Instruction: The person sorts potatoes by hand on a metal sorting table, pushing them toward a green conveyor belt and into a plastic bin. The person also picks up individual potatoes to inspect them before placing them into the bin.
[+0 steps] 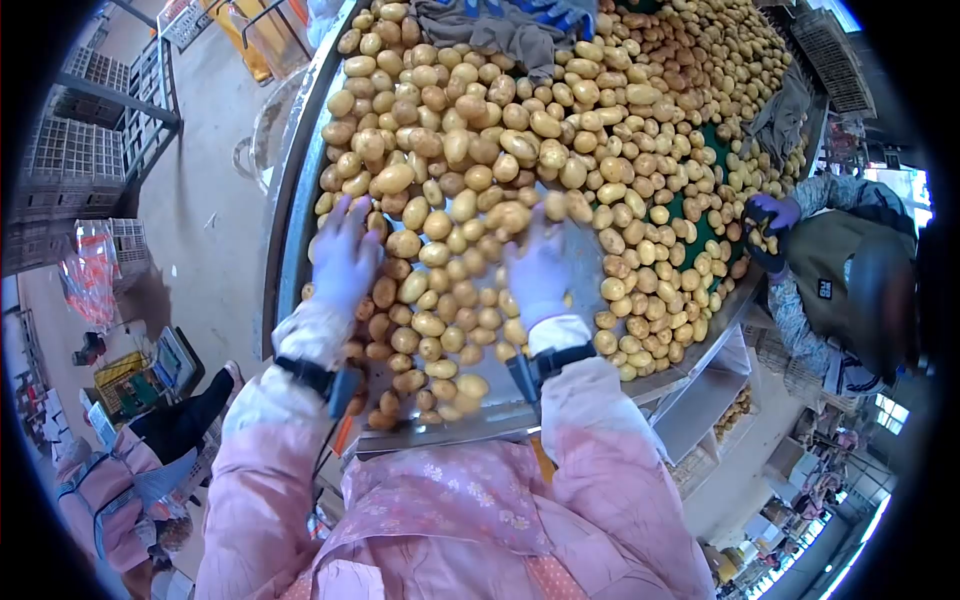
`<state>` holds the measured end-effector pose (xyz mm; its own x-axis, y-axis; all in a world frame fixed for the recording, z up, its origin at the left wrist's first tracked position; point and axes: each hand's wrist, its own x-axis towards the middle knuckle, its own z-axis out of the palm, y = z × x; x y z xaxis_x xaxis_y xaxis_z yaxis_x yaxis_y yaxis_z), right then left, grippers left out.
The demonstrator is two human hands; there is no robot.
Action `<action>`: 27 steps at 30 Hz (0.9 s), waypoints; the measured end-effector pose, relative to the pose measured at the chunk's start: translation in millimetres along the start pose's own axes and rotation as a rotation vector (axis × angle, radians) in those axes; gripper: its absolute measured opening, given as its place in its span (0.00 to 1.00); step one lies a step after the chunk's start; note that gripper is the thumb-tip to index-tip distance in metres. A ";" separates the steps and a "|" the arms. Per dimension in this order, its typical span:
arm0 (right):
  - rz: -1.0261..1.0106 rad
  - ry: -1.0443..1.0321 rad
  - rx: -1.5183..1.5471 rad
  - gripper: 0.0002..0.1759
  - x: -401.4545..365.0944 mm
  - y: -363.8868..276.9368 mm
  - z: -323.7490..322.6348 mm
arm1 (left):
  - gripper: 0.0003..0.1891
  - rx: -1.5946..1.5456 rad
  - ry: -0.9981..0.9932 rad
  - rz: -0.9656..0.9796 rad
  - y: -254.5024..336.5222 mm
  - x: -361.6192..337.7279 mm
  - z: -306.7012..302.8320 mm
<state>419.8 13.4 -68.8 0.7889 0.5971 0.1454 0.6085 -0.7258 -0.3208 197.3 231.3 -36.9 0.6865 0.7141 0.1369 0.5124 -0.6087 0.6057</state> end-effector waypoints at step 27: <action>0.561 -0.697 1.411 0.16 -192.0 28.6 -114.7 | 0.26 0.015 -0.632 0.295 87.4 -258.1 -28.0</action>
<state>295.7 -161.2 1.4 0.4447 0.6959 -0.5638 -0.5729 -0.2629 -0.7763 50.4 3.5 2.7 0.9643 0.1829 -0.1914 0.2625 -0.7541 0.6020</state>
